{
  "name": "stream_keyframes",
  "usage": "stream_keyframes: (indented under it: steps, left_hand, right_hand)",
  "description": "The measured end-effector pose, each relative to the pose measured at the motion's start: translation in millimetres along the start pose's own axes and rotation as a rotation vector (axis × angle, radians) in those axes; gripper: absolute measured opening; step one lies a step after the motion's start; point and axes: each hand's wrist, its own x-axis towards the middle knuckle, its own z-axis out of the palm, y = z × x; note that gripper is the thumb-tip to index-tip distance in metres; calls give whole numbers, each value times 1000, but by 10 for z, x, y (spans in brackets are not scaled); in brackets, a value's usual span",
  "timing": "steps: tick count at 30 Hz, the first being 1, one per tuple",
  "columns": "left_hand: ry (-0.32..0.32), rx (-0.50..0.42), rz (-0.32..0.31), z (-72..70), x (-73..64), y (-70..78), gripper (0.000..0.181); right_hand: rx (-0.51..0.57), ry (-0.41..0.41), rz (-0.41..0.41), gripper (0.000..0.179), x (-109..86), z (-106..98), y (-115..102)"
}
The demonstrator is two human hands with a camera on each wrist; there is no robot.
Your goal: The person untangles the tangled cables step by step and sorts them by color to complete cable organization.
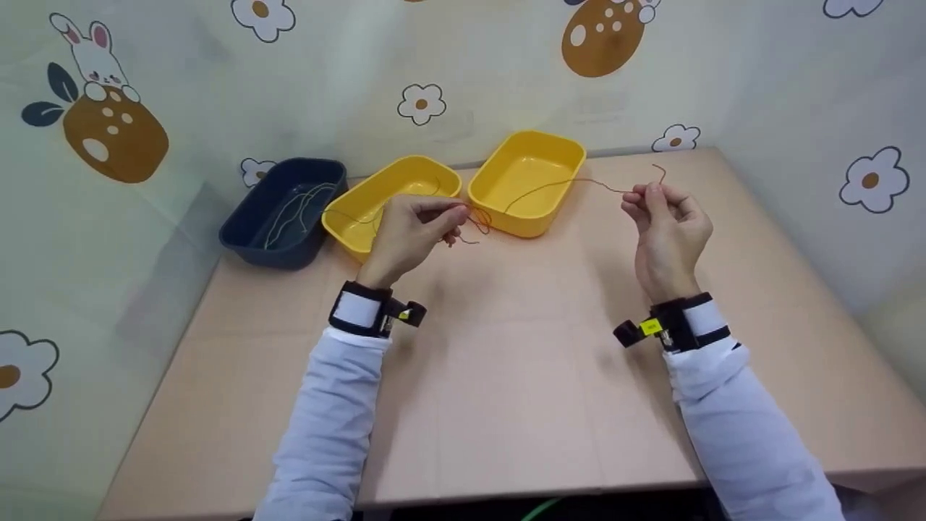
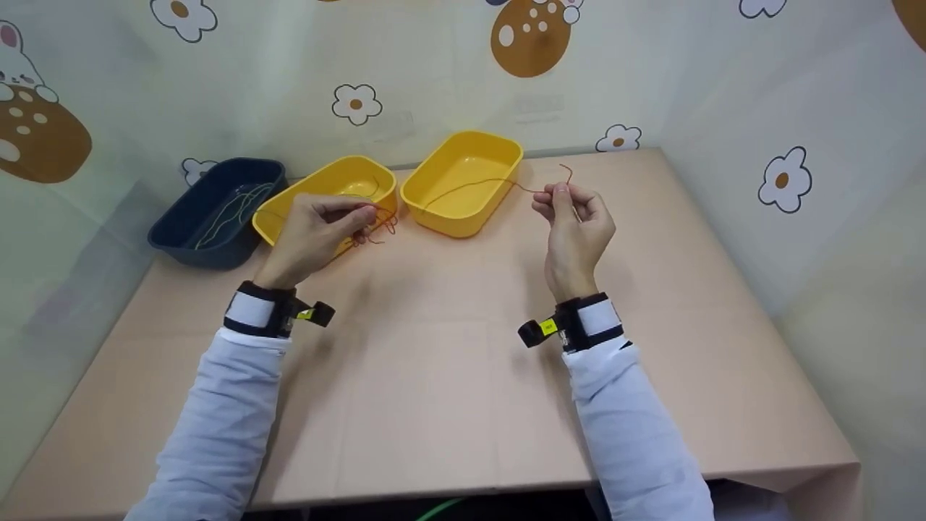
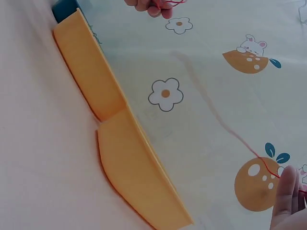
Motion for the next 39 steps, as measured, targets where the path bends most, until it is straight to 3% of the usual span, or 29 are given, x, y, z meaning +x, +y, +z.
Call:
stream_keyframes:
  steps: [6, 12, 16, 20, 25, 28, 31, 35, 39]
  left_hand:
    - [58, -81, -3, -69, 5, -4, 21]
    - [104, -50, 3, -102, -4, -21, 23]
    - [121, -40, 0, -110, -6, -18, 25]
    - [123, -46, -5, -100, 1, -22, 26]
    - [130, -52, 7, -73, 13, -27, 22]
    - [129, -52, 0, -57, 8, -13, 21]
    - [129, -51, -12, -42, 7, 0, 20]
    - [125, -50, -20, -7, 11, -2, 18]
    - [125, -54, -3, 45, 14, -22, 19]
  right_hand:
    - [-206, -68, -120, 24, -26, 92, 73]
    - [-536, -148, -238, 19, 87, 222, 222]
    - [-891, -297, -365, 20, 239, 290, 380]
    - [-1177, -510, -450, 19, 376, 362, 537]
    - [-1405, -754, -362, 17, 481, 505, 666]
    - [-1476, -830, -263, 20, 508, 571, 712]
    - [-1472, -855, -202, 23, 510, 601, 738]
    - [-1409, -860, -223, 22, 467, 593, 732]
    - [-1279, -859, -287, 20, 364, 571, 679]
